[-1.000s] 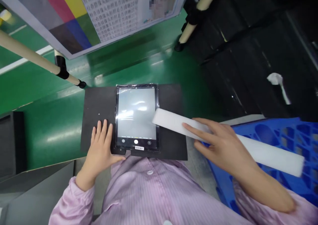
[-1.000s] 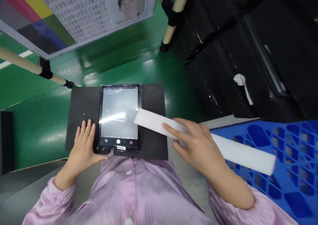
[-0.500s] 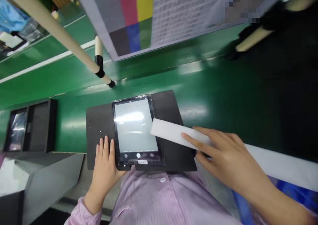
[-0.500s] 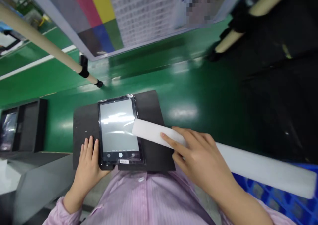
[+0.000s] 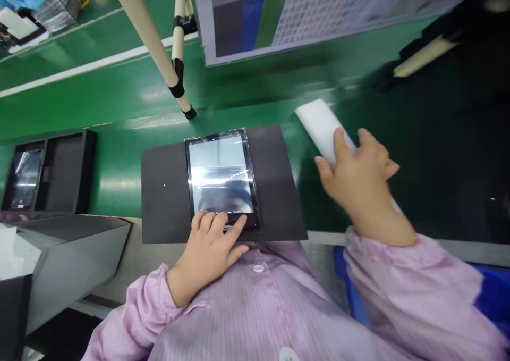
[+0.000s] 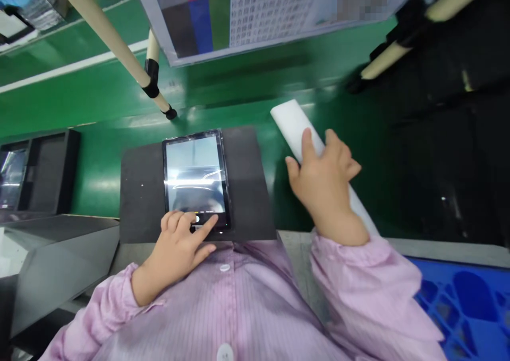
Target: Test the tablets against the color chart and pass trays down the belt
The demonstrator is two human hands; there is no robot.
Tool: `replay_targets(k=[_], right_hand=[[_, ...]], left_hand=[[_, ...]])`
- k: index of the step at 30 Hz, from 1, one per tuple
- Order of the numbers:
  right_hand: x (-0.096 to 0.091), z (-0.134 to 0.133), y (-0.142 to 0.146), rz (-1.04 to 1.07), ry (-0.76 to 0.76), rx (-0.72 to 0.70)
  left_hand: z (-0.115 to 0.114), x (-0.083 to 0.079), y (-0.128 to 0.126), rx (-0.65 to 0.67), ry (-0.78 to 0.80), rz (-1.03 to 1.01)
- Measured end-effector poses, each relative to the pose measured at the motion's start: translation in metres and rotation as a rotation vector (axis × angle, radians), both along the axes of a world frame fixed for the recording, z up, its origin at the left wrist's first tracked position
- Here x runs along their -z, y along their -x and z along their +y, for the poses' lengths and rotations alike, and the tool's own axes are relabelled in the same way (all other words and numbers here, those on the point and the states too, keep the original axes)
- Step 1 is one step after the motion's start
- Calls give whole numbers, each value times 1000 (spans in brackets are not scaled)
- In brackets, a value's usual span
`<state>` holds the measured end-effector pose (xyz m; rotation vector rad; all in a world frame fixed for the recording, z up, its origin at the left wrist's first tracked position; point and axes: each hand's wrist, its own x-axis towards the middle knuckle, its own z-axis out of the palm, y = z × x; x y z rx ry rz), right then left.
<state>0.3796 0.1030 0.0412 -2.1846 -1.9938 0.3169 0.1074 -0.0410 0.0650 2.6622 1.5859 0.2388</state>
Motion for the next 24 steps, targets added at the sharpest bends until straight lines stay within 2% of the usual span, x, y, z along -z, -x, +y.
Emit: replay_targets(k=[2, 4, 6, 8, 10, 12, 14, 17, 19, 21, 24], right_hand=[[4, -18, 17, 114, -125, -107], [10, -41, 37, 315, -140, -279], [17, -63, 57, 530, -13, -382], [22, -81, 75, 719, 110, -348], [25, -88, 89, 899, 169, -207], [26, -86, 96, 1087, 198, -37], [26, -76, 97, 1272, 235, 83], [22, -57, 93, 1417, 295, 129], [17, -49, 90, 1437, 341, 96], [13, -46, 89, 1462, 388, 34], [11, -49, 92, 1490, 414, -68]], left_hand=[[-2, 0, 9, -75, -1, -31], [-5, 1, 22, -303, 16, -86], [-7, 6, 34, -567, 98, -225], [-9, 15, 38, -713, 229, -487], [-9, 24, 36, -788, 325, -811], [-5, 26, 31, -870, 349, -1132], [3, 21, 29, -935, 343, -1434], [17, 7, 32, -983, 440, -1773], [25, 0, 34, -987, 558, -1849], [32, -2, 33, -973, 654, -1834], [37, 2, 26, -975, 693, -1800]])
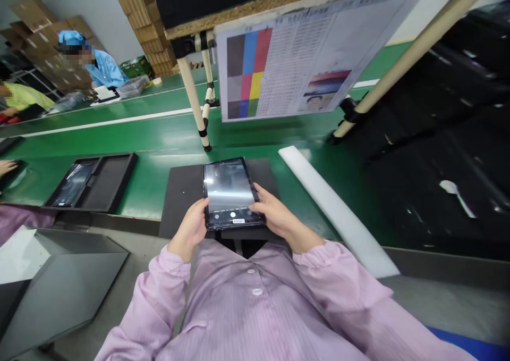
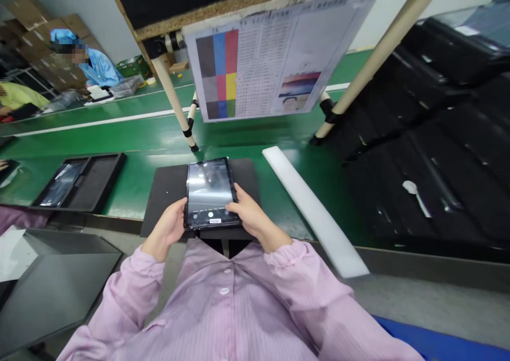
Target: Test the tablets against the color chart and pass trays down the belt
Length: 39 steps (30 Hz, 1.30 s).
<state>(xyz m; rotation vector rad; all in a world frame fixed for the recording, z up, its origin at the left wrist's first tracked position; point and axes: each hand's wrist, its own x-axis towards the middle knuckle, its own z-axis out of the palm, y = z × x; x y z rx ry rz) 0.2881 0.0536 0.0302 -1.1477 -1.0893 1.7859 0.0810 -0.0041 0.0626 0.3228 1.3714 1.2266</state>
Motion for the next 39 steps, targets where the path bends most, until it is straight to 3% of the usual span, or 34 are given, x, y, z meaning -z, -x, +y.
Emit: replay_targets(k=[5, 8, 14, 16, 18, 21, 24, 34, 39], right_hand=[[6, -8, 1, -14, -90, -2], [-2, -11, -6, -16, -150, 35], [-33, -17, -21, 55, -474, 209], [-39, -16, -23, 87, -483, 303], [-44, -14, -25, 127, -399, 342], [-51, -7, -31, 186, -310, 298], [-55, -2, -39, 249, -256, 261], [-54, 0, -47, 448, -226, 149], [-55, 0, -47, 433, -244, 148]], left_hand=[[-6, 4, -21, -125, -87, 106], [-15, -2, -37, -146, -203, 155], [-21, -15, -46, 13, -614, 497], [-19, -19, -45, 74, -698, 684], [-17, -25, -46, 106, -750, 902], [-14, -33, -54, 108, -768, 1185], [-12, -37, -64, 98, -749, 1314], [-10, -28, -74, 78, -695, 1390], [-10, -26, -75, 58, -682, 1385]])
